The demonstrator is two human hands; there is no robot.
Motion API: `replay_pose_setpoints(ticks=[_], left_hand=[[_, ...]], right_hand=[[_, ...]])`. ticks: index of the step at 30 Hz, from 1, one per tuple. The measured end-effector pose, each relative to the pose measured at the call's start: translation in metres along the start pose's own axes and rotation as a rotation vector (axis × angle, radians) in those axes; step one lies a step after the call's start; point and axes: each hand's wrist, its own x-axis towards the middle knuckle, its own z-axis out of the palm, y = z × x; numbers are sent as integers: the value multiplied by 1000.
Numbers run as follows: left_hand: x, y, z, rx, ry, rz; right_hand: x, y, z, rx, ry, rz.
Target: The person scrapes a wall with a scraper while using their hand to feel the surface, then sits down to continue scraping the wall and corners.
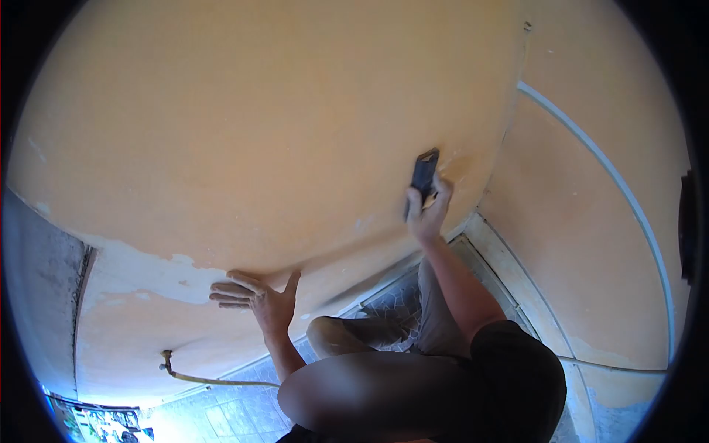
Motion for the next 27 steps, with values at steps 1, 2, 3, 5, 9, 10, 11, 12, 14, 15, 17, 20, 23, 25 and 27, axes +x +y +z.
replay_pose_setpoints(ticks=[1, 2, 3, 5, 9, 10, 11, 12, 14, 15, 17, 20, 23, 25, 27], left_hand=[[-1, -2, 0, 8, -17, 28], [-1, -9, -2, 23, -30, 56], [-2, -17, -1, 47, -27, 43], [-8, -29, 7, 116, -34, 172], [-6, -10, 10, 53, 8, 90], [-7, -8, 15, 8, 67, 96], [-6, 0, 12, 0, 58, 93], [-2, 10, 2, -77, 27, 18], [6, 14, -20, -143, 8, -58], [14, 8, -32, -97, 28, -6], [20, -4, -38, -40, 44, 39], [18, -6, -31, 38, 27, 39], [22, 1, -25, -61, 68, 4], [20, -2, -25, -48, 77, 3], [18, -7, -23, -18, 66, -2]], right_hand=[[-10, 19, 2, 23, 33, 166], [-18, 46, 5, 50, 67, 339], [-11, 65, 1, -5, 138, 537], [5, 65, 7, -52, 189, 746], [5, 1, 18, 195, 254, 1015], [-4, -38, 20, 228, 141, 849], [-16, -65, 19, 219, 23, 558], [-23, -81, 18, 213, -98, 267], [-2, -64, 11, 127, -84, 129], [16, -51, 12, 41, -60, -9], [48, -23, 10, 194, 68, 596], [77, -19, 15, 168, 237, 933], [-6, -76, 42, 337, 40, 375], [-34, -91, 31, 255, -195, -96], [-33, -91, 14, 172, -356, -358]])
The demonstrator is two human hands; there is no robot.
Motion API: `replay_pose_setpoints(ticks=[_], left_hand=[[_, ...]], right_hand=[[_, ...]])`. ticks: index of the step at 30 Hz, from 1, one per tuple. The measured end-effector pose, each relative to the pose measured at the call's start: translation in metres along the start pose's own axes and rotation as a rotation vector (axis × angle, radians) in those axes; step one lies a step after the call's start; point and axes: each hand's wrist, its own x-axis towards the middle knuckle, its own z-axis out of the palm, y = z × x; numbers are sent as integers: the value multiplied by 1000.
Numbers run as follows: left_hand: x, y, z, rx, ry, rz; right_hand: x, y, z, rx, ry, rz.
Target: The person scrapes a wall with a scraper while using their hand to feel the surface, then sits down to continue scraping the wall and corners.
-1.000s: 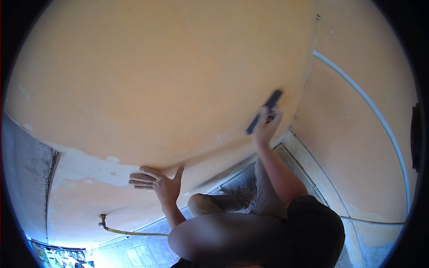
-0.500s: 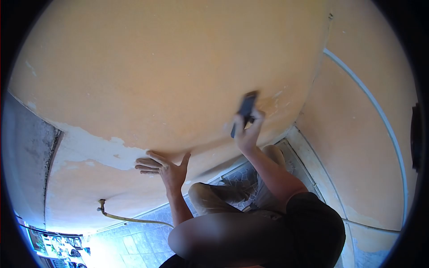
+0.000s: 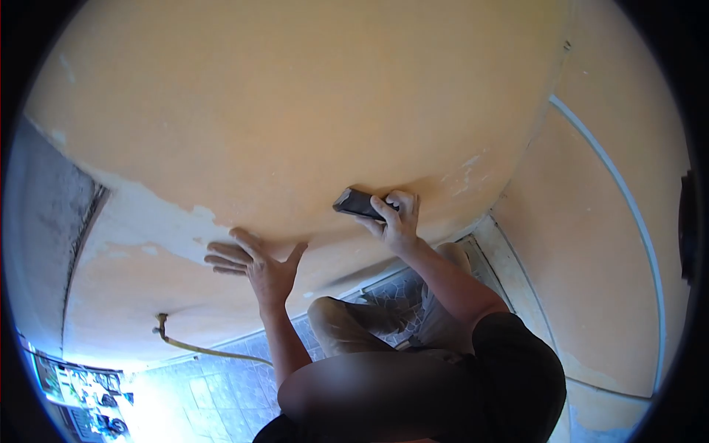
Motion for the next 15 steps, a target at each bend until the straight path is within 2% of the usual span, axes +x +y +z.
replay_pose_setpoints(ticks=[3, 4, 6, 8, 10, 11, 12, 13, 14, 15], left_hand=[[-3, -12, -2, 29, -38, 68], [-6, -14, -1, 38, -31, 36], [-11, -13, 3, 59, -87, 34], [-21, 4, 5, 25, -92, -15], [-27, 33, -4, -222, -34, 50], [-29, 46, -11, -223, -22, 40], [-35, 59, -21, -471, -137, 88], [-39, 68, -27, -722, -254, 138], [-41, 74, -27, -731, -247, 127], [-42, 79, -26, -1036, -330, 100]], right_hand=[[15, -6, -3, 29, 58, 220], [18, -11, -1, 55, 45, 203], [28, -27, 0, 306, 290, 588], [26, -50, -16, 372, 212, 600], [22, -65, -31, 991, -51, 871], [34, -72, -41, 1077, -115, 933], [44, -75, -51, 1079, -125, 920], [52, -76, -62, 1320, -226, 1198], [55, -73, -70, 1547, -337, 1487], [51, -65, -72, 1661, -466, 1380]])
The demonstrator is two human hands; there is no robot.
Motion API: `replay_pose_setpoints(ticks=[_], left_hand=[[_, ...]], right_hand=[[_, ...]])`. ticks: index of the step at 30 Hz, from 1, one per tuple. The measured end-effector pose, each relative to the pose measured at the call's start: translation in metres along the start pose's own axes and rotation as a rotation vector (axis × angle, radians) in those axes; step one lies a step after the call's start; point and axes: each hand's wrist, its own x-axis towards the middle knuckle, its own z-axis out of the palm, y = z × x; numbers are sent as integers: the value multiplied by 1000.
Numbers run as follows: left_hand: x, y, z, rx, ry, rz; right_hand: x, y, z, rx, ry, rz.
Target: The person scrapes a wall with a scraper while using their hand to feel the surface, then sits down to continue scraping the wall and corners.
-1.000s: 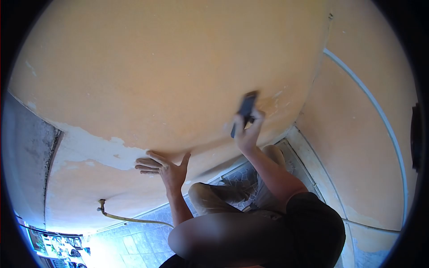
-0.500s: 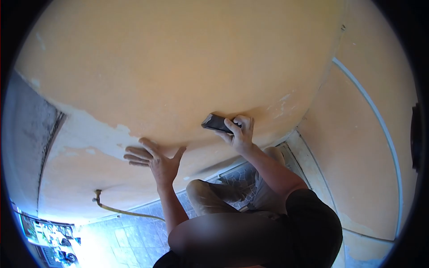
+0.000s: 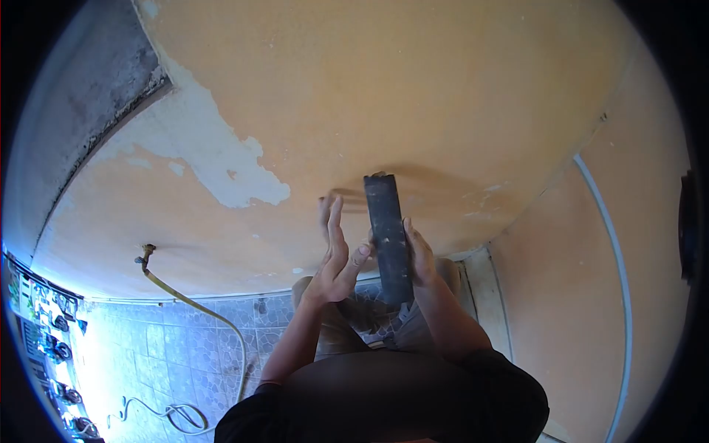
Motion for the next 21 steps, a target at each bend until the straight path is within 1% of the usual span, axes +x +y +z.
replay_pose_setpoints(ticks=[1, 2, 3, 4, 5, 6, 7, 9, 10, 12, 13, 15, 16, 17, 19, 20, 21], left_hand=[[2, 2, 5, -312, -56, -8], [7, 9, 11, -501, -46, 1], [10, 15, 10, -512, -34, -3], [12, 21, 6, -769, -201, -144], [13, 23, 3, -1021, -373, -281], [12, 12, 3, -1094, -442, -307], [12, 13, 6, -1098, -435, -294], [15, 21, 11, -1114, -404, -183], [15, 20, 13, -1115, -394, -153], [10, 14, 11, -1083, -465, -199], [10, 14, 9, -1076, -455, -168], [13, 17, 7, -1057, -504, -250], [14, 21, 12, -1017, -404, -196], [18, 22, 11, -1011, -395, -173], [24, 23, 6, -948, -394, -9], [28, 30, 2, -941, -389, 13], [29, 41, -5, -937, -394, 9]], right_hand=[[-2, -3, -1, -14, 0, 9], [-4, -4, 0, 74, -115, 49], [-6, -5, 0, 166, -228, 92], [-9, -4, 1, 157, -228, 104], [-11, -1, 3, 293, -303, 110], [-12, 2, 5, 429, -379, 114], [-14, 2, 7, 417, -386, 119], [-17, 0, 9, 533, -441, 124], [-19, -1, 9, 510, -460, 128], [-21, -3, 6, 550, -377, 164], [-21, -4, 6, 529, -401, 164], [-19, -8, 5, 541, -387, 172], [-19, -11, 3, 554, -388, 214], [-16, -14, 1, 538, -408, 214], [-12, -21, -2, 427, -419, 234], [-11, -26, -3, 412, -436, 231], [-12, -32, -2, 283, -407, 191]])
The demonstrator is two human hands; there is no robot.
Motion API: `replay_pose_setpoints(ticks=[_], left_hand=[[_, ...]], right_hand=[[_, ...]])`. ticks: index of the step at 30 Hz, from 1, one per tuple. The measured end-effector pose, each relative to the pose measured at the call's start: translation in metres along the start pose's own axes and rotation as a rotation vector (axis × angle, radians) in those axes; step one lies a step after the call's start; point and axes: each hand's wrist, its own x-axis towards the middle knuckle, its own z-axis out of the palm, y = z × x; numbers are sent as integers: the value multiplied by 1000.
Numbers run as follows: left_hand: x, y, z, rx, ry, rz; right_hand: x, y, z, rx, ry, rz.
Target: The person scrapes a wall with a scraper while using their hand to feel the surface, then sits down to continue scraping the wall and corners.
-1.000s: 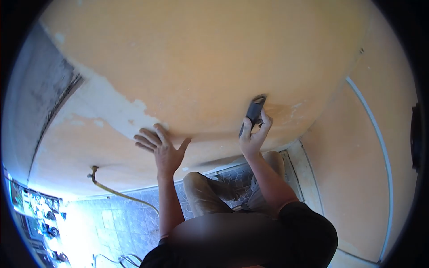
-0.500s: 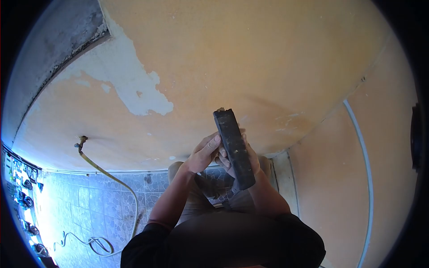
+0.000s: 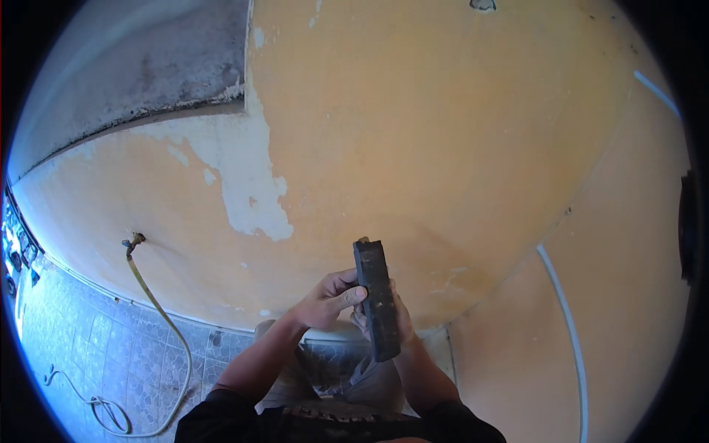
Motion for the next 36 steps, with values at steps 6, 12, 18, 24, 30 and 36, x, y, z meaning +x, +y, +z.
replay_pose_setpoints(ticks=[6, 12, 18, 24, 30, 36], left_hand=[[17, 72, -4, -143, 111, 311], [42, 195, 16, 76, 306, 686], [108, 271, 10, 1451, 797, 1327], [163, 291, -23, 1990, 650, 1196], [181, 251, -40, 1937, 945, 1403], [169, 249, -57, 2210, 360, 1478]], right_hand=[[13, -43, 24, -364, 244, -291], [28, -130, 59, -1139, 386, -696], [61, -205, 89, -1820, 507, -1121], [104, -257, 122, -2357, 428, -1500], [135, -288, 149, -2502, 244, -1676], [159, -290, 162, -2550, 188, -1814]])
